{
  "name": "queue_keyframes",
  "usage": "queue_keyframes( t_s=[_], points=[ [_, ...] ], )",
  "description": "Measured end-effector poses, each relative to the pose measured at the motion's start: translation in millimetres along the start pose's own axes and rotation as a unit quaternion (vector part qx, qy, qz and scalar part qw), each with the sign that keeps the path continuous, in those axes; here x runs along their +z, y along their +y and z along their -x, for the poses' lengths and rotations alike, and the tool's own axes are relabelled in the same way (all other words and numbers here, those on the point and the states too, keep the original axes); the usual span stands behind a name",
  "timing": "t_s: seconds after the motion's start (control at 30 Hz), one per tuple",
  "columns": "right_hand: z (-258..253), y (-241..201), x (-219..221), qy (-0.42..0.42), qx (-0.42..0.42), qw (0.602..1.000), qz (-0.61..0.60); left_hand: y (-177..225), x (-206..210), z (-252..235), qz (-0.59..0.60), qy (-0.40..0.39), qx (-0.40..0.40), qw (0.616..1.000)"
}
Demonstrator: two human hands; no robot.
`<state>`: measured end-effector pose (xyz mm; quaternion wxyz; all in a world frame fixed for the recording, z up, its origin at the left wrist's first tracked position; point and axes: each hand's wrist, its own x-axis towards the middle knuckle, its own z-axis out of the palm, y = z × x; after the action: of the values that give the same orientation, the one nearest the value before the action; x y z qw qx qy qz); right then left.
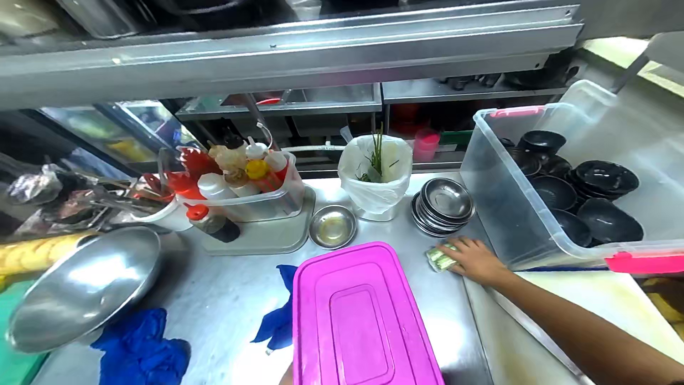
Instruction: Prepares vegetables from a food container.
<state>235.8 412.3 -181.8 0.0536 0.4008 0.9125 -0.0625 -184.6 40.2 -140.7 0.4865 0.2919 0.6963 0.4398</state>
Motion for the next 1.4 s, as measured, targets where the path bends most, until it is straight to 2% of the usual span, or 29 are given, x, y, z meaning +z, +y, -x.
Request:
queue_keyframes(
  t_s=[0.07, 0.1, 0.2, 0.27, 0.33, 0.4, 0.47, 0.5, 0.53, 0.63, 0.7, 0.73, 0.87, 1.0, 1.07, 1.17, 1.27, 1.4],
  points=[
    [13, 5, -2, -0.026, 0.062, 0.998, 0.007, -4, 4, -3, -0.004, 0.008, 0.013, 1.000],
    [17, 4, -6, -0.049, 0.101, 0.994, 0.001, 5, 9, -3, -0.019, 0.012, -0.008, 1.000],
    [29, 3, -15, -0.080, 0.188, 0.978, -0.045, 34, 17, -7, -0.038, -0.051, -0.057, 0.996],
    [37, -8, -21, -0.014, 0.191, 0.978, -0.085, 45, 25, -14, -0.046, -0.077, -0.046, 0.995],
    [55, -35, -34, 0.072, 0.180, 0.965, -0.176, 52, 36, -20, -0.049, -0.098, -0.055, 0.992],
    [82, -74, -60, 0.092, 0.184, 0.908, -0.366, 56, 49, -29, -0.054, -0.125, -0.072, 0.988],
    [114, -110, -85, 0.034, 0.158, 0.807, -0.569, 59, 62, -36, -0.063, -0.150, -0.071, 0.984],
    [129, -124, -93, 0.006, 0.139, 0.773, -0.619, 60, 69, -39, -0.068, -0.159, -0.068, 0.983],
    [142, -134, -99, -0.010, 0.137, 0.768, -0.626, 58, 76, -42, -0.071, -0.165, -0.067, 0.981],
    [163, -144, -103, -0.028, 0.220, 0.814, -0.537, 48, 96, -50, -0.057, -0.157, -0.059, 0.984],
    [166, -139, -99, -0.024, 0.263, 0.812, -0.521, 40, 112, -52, -0.014, -0.128, -0.048, 0.990],
    [167, -137, -97, -0.011, 0.271, 0.818, -0.507, 35, 121, -53, 0.009, -0.106, -0.039, 0.994],
    [169, -141, -105, 0.026, 0.303, 0.890, -0.340, 30, 139, -47, 0.093, -0.023, 0.011, 0.995],
    [187, -148, -114, -0.007, 0.312, 0.902, -0.298, 53, 132, -22, 0.112, 0.082, 0.108, 0.984],
    [196, -153, -113, -0.041, 0.317, 0.900, -0.296, 68, 128, -7, 0.069, 0.105, 0.216, 0.968],
    [204, -161, -110, -0.055, 0.335, 0.895, -0.290, 90, 134, 7, -0.014, 0.090, 0.350, 0.932],
    [208, -168, -106, -0.041, 0.348, 0.897, -0.268, 104, 141, 14, -0.146, 0.062, 0.379, 0.912],
    [211, -177, -106, -0.033, 0.368, 0.893, -0.258, 107, 161, 31, -0.319, -0.052, 0.440, 0.838]
  ],
)
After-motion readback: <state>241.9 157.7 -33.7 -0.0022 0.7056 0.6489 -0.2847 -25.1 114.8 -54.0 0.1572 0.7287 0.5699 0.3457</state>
